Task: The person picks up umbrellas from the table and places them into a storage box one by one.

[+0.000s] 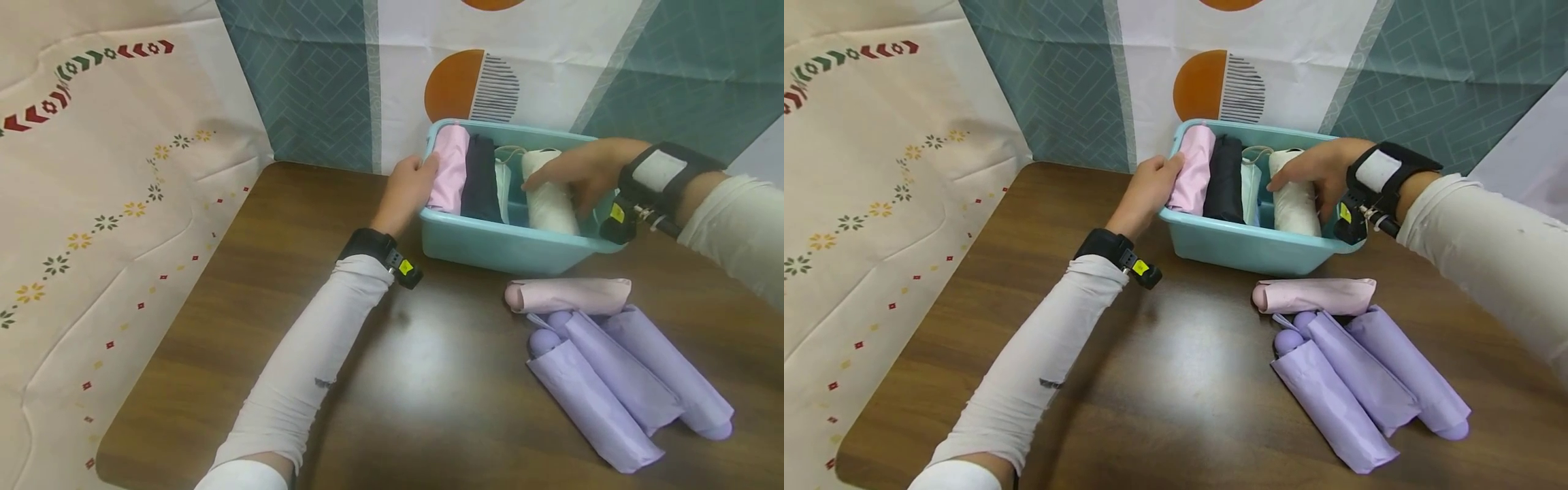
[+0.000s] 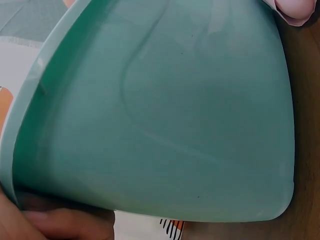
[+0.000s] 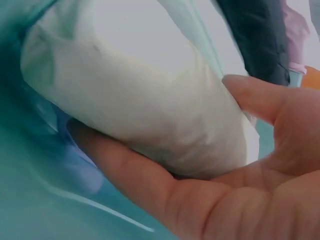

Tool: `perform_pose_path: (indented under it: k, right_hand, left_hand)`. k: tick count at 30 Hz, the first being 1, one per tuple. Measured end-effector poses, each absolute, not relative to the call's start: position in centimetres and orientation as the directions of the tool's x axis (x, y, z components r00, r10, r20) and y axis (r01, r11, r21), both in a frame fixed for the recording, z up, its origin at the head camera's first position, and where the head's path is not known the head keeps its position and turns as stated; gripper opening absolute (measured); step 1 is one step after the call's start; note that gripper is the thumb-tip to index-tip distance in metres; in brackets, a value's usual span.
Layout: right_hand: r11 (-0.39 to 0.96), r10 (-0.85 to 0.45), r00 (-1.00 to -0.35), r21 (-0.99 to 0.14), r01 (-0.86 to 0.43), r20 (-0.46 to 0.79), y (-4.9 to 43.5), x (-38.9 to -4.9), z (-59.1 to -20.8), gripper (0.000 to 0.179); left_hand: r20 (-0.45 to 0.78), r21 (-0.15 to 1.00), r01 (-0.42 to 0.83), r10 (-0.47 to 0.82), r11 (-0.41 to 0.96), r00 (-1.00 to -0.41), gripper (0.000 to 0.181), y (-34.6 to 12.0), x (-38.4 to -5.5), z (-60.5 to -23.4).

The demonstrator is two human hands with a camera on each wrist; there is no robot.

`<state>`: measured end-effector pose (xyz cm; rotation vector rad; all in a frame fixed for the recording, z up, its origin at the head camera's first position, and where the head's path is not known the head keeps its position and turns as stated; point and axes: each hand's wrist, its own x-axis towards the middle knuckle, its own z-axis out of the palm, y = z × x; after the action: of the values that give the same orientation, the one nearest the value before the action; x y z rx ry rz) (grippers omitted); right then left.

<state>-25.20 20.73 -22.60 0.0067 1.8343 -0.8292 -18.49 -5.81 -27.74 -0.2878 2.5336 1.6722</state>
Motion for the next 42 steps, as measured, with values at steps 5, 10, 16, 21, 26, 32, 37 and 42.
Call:
perform_pose_path:
  k: [5, 10, 16, 21, 26, 32, 37, 42]
  right_hand:
    - [0.741, -0.303, -0.43, -0.494, 0.455, -0.85, 19.6, -25.8, -21.7, 0.086]
    - [0.727, -0.319, -0.406, -0.496, 0.475, -0.857, 19.0, -25.9, -22.1, 0.074]
    - [0.681, -0.283, -0.377, -0.462, 0.569, -0.882, 18.6, -25.5, -23.4, 0.075]
    - [0.665, -0.284, -0.364, -0.456, 0.591, -0.887, 18.5, -25.7, -23.9, 0.079]
    - [0.737, -0.335, -0.333, -0.465, 0.49, -0.882, 18.6, -26.1, -24.0, 0.078]
    - [0.81, -0.339, -0.35, -0.461, 0.364, -0.873, 19.0, -26.2, -24.0, 0.076]
    - [0.819, -0.335, -0.386, -0.468, 0.333, -0.86, 19.2, -26.2, -24.1, 0.075]
    - [0.847, -0.373, -0.34, -0.466, 0.255, -0.863, 19.6, -26.2, -23.6, 0.066]
  left_hand:
    - [-0.183, 0.895, -0.214, -0.114, 0.39, -0.976, 0.039, -5.9, -18.5, -27.7]
    - [-0.199, 0.891, -0.225, -0.108, 0.394, -0.974, 0.04, -5.9, -18.6, -27.8]
    - [-0.216, 0.894, -0.244, -0.115, 0.375, -0.97, 0.039, -5.8, -18.4, -28.1]
    - [-0.209, 0.899, -0.234, -0.108, 0.37, -0.972, 0.039, -5.7, -18.5, -28.2]
    - [-0.191, 0.911, -0.215, -0.104, 0.352, -0.976, 0.038, -5.8, -18.6, -28.1]
    - [-0.198, 0.912, -0.224, -0.109, 0.344, -0.974, 0.037, -5.8, -18.7, -27.9]
    - [-0.206, 0.909, -0.232, -0.108, 0.346, -0.972, 0.038, -5.8, -18.8, -27.9]
    - [-0.218, 0.908, -0.24, -0.103, 0.344, -0.971, 0.038, -5.7, -18.7, -27.9]
